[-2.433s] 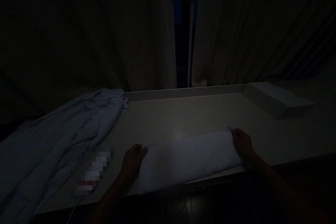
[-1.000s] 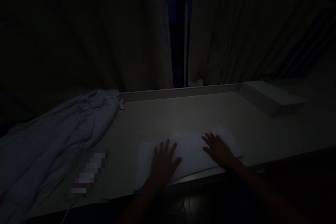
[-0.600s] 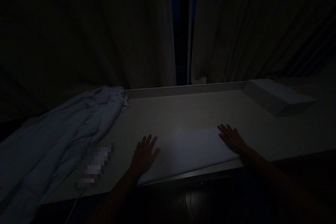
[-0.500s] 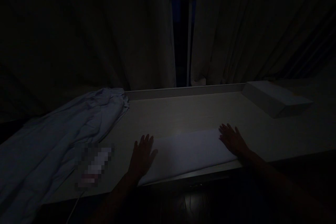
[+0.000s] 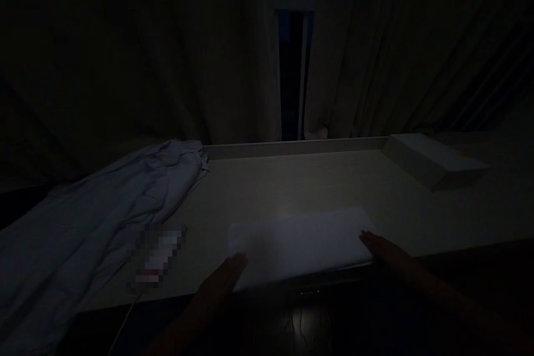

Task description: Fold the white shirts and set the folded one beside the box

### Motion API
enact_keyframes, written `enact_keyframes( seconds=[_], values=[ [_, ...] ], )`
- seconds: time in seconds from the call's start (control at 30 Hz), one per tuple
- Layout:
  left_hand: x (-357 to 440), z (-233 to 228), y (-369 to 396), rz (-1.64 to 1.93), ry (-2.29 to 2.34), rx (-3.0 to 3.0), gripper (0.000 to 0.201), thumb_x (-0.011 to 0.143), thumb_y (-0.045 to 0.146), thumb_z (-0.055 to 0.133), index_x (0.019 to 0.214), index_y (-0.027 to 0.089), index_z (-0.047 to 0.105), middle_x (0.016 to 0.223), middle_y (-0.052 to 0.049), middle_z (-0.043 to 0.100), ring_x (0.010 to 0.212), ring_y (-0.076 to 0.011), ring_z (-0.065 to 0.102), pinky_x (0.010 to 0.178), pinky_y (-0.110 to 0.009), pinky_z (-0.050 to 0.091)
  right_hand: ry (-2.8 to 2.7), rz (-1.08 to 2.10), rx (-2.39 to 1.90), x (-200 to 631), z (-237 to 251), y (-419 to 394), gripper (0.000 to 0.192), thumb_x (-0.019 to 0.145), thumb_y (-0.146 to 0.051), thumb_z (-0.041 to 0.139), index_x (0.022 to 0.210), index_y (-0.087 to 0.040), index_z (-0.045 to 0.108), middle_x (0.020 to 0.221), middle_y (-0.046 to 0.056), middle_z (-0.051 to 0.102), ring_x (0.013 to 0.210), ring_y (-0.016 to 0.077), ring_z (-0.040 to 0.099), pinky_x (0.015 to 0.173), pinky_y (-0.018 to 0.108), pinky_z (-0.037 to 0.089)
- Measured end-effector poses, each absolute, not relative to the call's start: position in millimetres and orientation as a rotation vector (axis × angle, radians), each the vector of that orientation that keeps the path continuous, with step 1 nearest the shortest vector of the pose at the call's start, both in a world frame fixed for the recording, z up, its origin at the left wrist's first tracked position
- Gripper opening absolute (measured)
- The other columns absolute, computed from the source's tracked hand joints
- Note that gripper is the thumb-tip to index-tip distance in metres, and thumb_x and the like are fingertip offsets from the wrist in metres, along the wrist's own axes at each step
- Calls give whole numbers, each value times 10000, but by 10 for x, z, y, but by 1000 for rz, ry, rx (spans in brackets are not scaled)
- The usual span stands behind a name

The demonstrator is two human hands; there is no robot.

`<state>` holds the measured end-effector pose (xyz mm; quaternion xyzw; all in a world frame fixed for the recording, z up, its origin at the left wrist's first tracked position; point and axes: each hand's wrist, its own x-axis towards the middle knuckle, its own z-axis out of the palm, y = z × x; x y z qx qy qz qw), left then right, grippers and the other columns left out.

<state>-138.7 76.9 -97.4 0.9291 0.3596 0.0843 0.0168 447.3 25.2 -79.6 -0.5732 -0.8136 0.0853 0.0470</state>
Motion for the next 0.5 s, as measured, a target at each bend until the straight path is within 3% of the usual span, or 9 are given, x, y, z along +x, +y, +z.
enact_keyframes(
  seconds=[0.13, 0.3, 0.43, 0.5],
  values=[
    [-1550, -1039, 719, 244, 1093, 2807, 697, 839, 126, 418, 1497, 320, 292, 1524, -5, 355, 1383, -201, 376, 1129, -386, 351, -2417, 272, -1791, 4564, -881, 55, 517, 884, -233, 444, 1387, -339, 498, 1448, 24, 461, 1323, 254, 452, 1101, 513, 355],
    [-1730, -932, 711, 501, 1201, 2504, 475, 853, 289, 445, 1308, 321, 578, 1375, 3, 563, 1276, -227, 517, 1078, -372, 408, -2260, 321, -1656, 4538, -751, -69, 382, 860, -322, 486, 1198, -320, 664, 1309, 25, 607, 1283, 258, 497, 1131, 512, 305],
    [-1725, -424, 890, 616, 1561, 2055, 393, 854, 480, 478, 1103, 260, 686, 1079, -19, 727, 1004, -247, 668, 858, -318, 525, -1794, 522, -1752, 4389, -191, 99, 382, 809, -485, 555, 1110, -303, 702, 1301, 41, 612, 1232, 309, 535, 1020, 465, 442],
    [-1661, -90, 1061, 659, 1780, 1865, 418, 818, 561, 515, 915, 204, 710, 838, -35, 737, 825, -255, 677, 722, -310, 530, -1531, 613, -1872, 4341, 163, 304, 400, 769, -561, 605, 987, -251, 732, 1097, 81, 706, 1038, 331, 642, 847, 420, 530]
  ],
)
